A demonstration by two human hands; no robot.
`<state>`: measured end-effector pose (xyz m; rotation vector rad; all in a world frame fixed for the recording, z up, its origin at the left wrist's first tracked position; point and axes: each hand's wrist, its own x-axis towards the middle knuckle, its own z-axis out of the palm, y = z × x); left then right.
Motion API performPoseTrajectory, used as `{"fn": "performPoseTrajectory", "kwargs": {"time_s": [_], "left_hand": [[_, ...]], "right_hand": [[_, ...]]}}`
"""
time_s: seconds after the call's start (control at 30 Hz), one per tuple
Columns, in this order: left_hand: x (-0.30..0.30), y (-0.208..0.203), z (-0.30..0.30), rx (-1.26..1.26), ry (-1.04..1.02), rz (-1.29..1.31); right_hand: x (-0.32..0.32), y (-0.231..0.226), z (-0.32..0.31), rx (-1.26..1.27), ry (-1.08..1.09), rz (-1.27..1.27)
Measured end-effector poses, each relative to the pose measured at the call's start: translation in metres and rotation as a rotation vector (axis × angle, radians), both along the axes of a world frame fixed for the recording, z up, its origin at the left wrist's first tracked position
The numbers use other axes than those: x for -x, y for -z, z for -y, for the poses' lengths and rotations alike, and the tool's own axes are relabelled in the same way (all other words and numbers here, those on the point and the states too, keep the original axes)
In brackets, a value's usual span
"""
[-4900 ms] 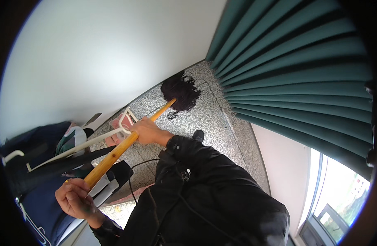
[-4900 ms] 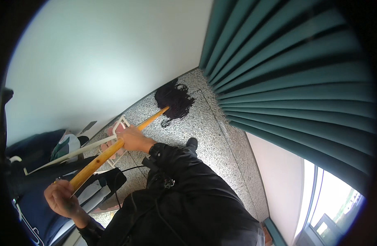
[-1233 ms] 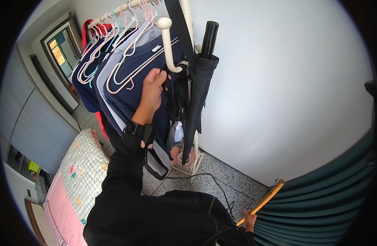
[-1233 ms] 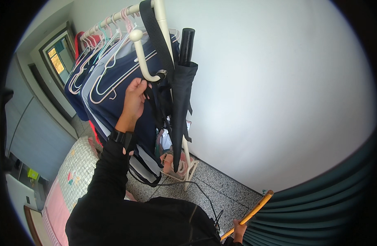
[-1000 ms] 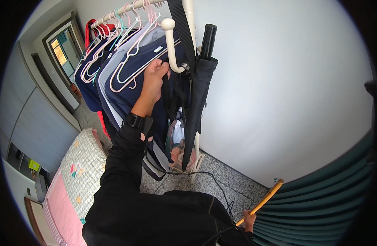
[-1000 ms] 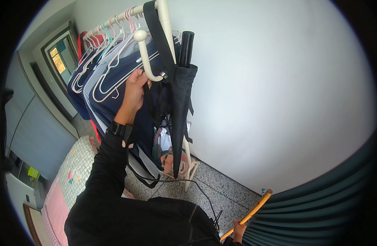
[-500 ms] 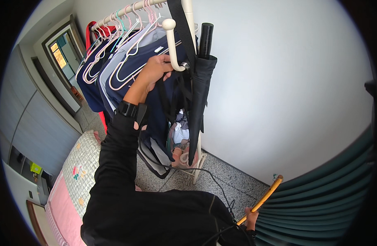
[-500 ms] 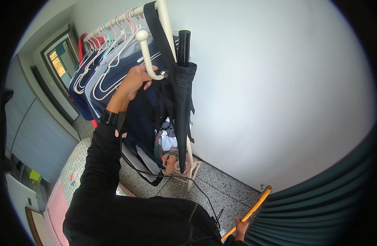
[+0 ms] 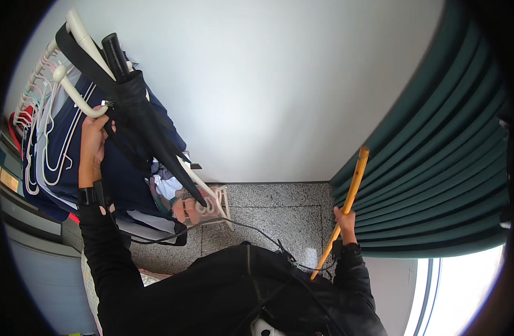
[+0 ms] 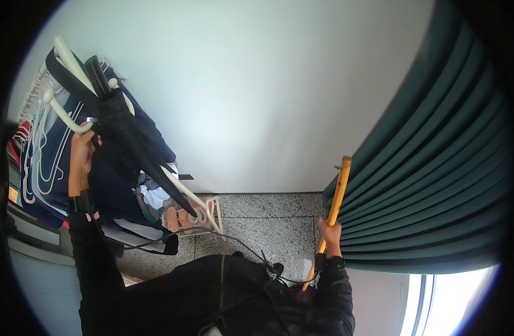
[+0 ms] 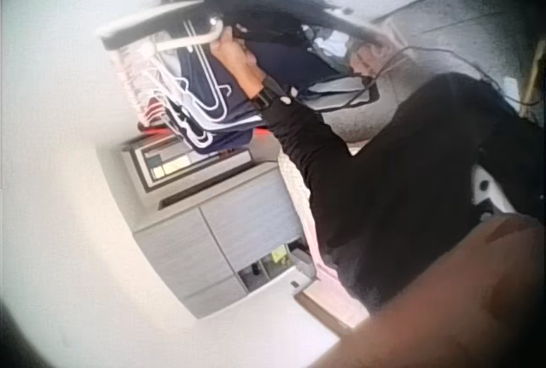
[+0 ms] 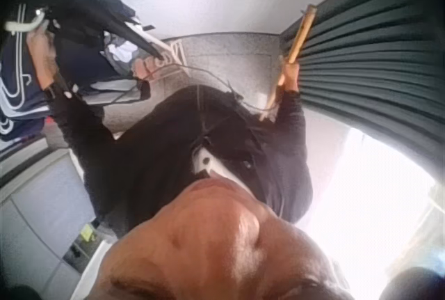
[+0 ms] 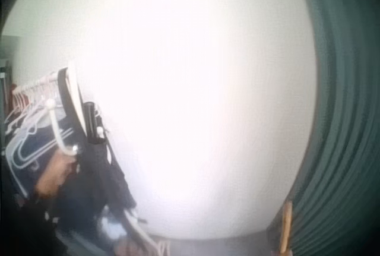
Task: The person sweeps the bedroom floor with a broom, then picks up a black umbrella from a clothes rack, opens and closes it, and hangs it back on the rack. The person resumes sweeping near the rack.
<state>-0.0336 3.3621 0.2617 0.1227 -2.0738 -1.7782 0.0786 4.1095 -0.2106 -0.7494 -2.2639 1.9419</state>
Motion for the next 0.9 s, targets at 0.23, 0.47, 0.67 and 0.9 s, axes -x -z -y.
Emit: {"fn": "performPoseTrajectory", "kwargs": {"time_s": [0.23,0.47,0.67,0.9], "left_hand": [[-0.012,-0.012,-0.012,0.146,-0.280,-0.180],[-0.024,-0.045,-0.055,0.045,-0.132,-0.223],[-0.031,-0.062,-0.039,-0.068,0.012,-0.250],[-0.041,-0.073,-0.039,-0.038,-0.047,-0.245]], "right_hand": [[0.055,-0.022,-0.004,0.034,0.096,-0.019],[0.115,-0.001,-0.021,-0.173,0.079,-0.094],[0.166,0.010,-0.040,-0.261,0.126,0.067],[0.214,0.023,-0.061,-0.209,-0.010,0.148]]}}
